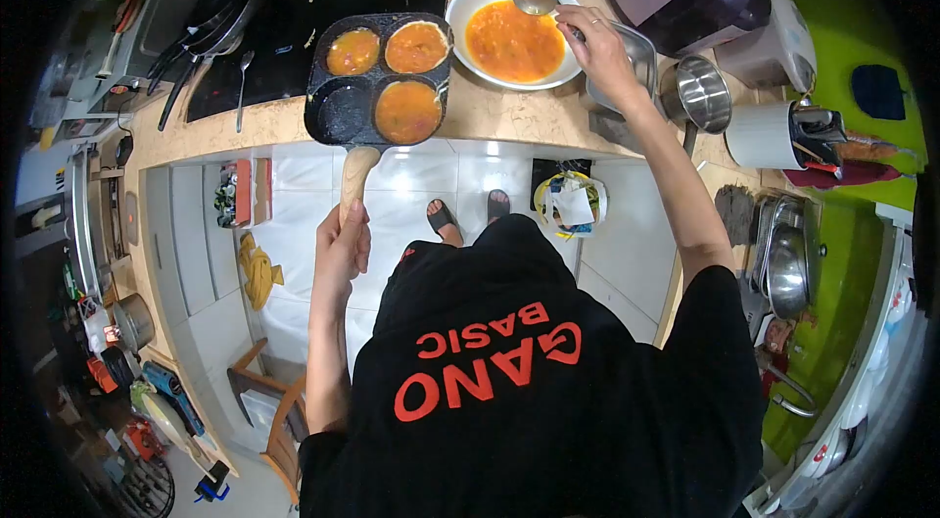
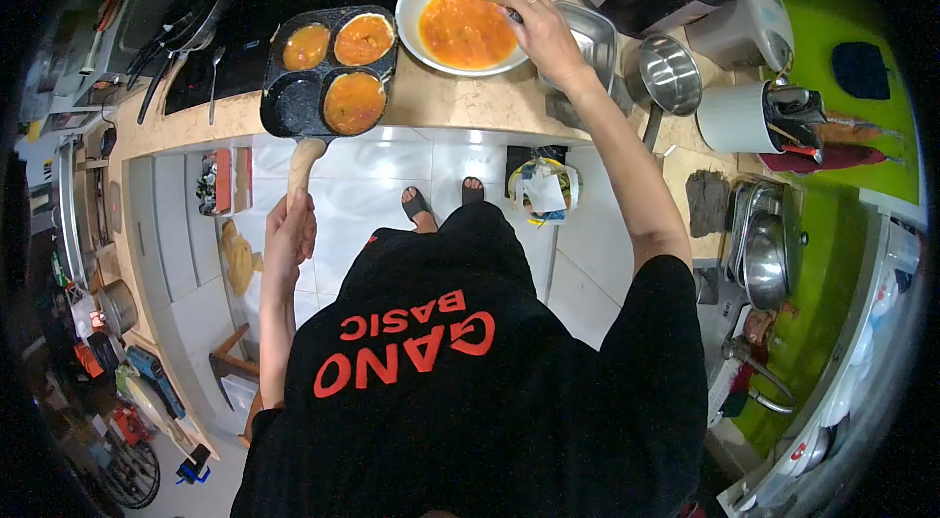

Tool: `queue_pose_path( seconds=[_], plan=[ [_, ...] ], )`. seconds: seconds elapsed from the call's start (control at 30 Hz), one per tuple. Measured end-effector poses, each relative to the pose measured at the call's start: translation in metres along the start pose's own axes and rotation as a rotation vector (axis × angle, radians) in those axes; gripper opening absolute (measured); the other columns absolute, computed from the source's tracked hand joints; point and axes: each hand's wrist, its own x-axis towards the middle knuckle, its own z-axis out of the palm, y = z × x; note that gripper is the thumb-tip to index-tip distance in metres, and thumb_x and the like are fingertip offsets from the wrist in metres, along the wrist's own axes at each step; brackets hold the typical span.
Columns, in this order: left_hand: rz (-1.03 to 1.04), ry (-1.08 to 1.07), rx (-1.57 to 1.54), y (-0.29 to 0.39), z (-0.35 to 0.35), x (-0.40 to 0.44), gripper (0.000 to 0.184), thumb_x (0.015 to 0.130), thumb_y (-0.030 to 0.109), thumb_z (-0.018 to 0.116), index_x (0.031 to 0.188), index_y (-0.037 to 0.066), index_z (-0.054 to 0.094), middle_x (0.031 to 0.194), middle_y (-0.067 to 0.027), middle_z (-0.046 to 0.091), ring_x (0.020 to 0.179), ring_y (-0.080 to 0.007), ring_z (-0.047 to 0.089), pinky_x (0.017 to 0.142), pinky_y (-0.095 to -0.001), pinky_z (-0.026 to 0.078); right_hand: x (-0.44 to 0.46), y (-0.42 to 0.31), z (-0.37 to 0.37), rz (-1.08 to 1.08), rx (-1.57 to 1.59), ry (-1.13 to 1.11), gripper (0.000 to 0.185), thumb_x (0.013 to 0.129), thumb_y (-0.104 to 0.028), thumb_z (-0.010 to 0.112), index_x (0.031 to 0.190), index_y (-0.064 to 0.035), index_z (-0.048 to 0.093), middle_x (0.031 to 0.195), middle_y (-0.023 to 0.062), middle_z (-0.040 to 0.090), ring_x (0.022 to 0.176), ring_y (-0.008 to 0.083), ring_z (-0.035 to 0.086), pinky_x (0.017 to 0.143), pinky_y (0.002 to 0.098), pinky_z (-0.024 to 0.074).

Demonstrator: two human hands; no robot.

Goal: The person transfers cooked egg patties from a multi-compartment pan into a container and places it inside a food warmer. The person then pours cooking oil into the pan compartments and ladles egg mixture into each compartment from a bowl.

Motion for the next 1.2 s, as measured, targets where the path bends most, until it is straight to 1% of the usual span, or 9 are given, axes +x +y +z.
queue_pose_path(
  seconds=[0.1,0.17,0.2,0.43,0.6,1.0,1.03,1.1,1.2],
  plan=[
    [-0.031,0.025,-0.003,-0.005,-0.004,-0.005,0.035,0.096,0.042,0.048,0.086,0.009,0.05,0.052,0.0058,0.039,0.035,-0.0021,0.031,0.031,-0.0185,0.023,-0.014,-0.003,0.008,0.016,-0.006,0.03,0.015,0.09,-0.012,0.059,0.099,0.0003,0.06,0.102,0.013,0.064,0.095,0.0264,0.062,0.081,0.0355,0.0499],
    [-0.038,0.033,-0.022,-0.006,-0.006,-0.009,0.034,0.096,0.041,0.048,0.086,0.009,0.05,0.052,0.0058,0.039,0.035,-0.0023,0.031,0.031,-0.0187,0.023,-0.029,-0.012,0.013,0.483,0.422,0.194,0.017,0.093,-0.013,0.056,0.097,0.0027,0.06,0.098,0.0136,0.066,0.084,0.0189,0.066,0.068,0.0329,0.0537],
    [-0.045,0.031,-0.021,-0.007,-0.006,-0.011,0.034,0.096,0.041,0.048,0.086,0.009,0.05,0.052,0.0058,0.039,0.035,-0.0023,0.031,0.031,-0.0187,0.023,-0.035,-0.01,0.018,0.441,0.421,0.222,0.02,0.095,-0.015,0.053,0.095,0.0042,0.06,0.091,0.0123,0.067,0.072,0.0139,0.066,0.057,0.0282,0.0531],
    [-0.037,0.049,-0.071,-0.009,-0.002,-0.02,0.036,0.097,0.04,0.047,0.084,0.006,0.052,0.049,0.0045,0.04,0.034,-0.0033,0.031,0.032,-0.0195,0.023,-0.04,-0.019,0.01,0.812,0.571,0.303,0.027,0.096,-0.02,0.05,0.093,0.0052,0.06,0.08,0.0101,0.067,0.059,0.0136,0.064,0.054,0.0254,0.0509],
    [-0.025,0.038,-0.004,-0.012,-0.002,-0.019,0.036,0.097,0.04,0.048,0.084,0.007,0.052,0.049,0.0044,0.04,0.034,-0.003,0.031,0.032,-0.0197,0.021,-0.02,-0.012,-0.003,0.83,0.597,0.329,0.033,0.094,-0.02,0.049,0.08,0.0075,0.06,0.073,0.0128,0.067,0.052,0.0146,0.062,0.05,0.0264,0.0525],
    [-0.008,-0.037,0.018,-0.01,0.015,-0.003,0.036,0.097,0.04,0.048,0.082,0.007,0.051,0.049,0.0038,0.041,0.034,-0.0034,0.033,0.032,-0.0204,0.02,0.063,-0.009,-0.079,0.601,0.43,0.265,0.035,0.095,-0.029,0.05,0.083,0.0013,0.063,0.076,0.0087,0.069,0.05,0.0065,0.056,0.046,0.0208,0.0478],
    [-0.001,-0.036,0.014,-0.01,0.016,-0.001,0.036,0.097,0.04,0.048,0.082,0.007,0.051,0.049,0.0038,0.041,0.034,-0.0034,0.033,0.032,-0.0204,0.02,0.072,-0.005,-0.089,0.594,0.457,0.232,0.027,0.093,-0.022,0.054,0.084,0.0017,0.062,0.079,0.0098,0.069,0.055,0.0111,0.06,0.05,0.0219,0.0488],
    [0.008,-0.092,0.034,-0.01,0.019,0.003,0.035,0.097,0.039,0.047,0.085,0.007,0.05,0.049,0.0042,0.04,0.033,-0.0035,0.031,0.031,-0.0199,0.023,0.1,-0.04,-0.107,0.592,0.457,0.34,0.031,0.095,-0.021,0.05,0.074,-0.0001,0.059,0.06,0.0075,0.061,0.042,0.0126,0.054,0.04,0.0254,0.0442],
    [-0.002,-0.099,0.036,0.0,0.03,0.005,0.036,0.097,0.04,0.048,0.084,0.006,0.05,0.049,0.0041,0.04,0.032,-0.0039,0.031,0.031,-0.0202,0.023,0.131,-0.055,-0.127,0.56,0.423,0.34,0.033,0.095,-0.022,0.048,0.074,0.0013,0.059,0.062,0.0104,0.063,0.042,0.0132,0.054,0.039,0.0243,0.0442]
  ],
)
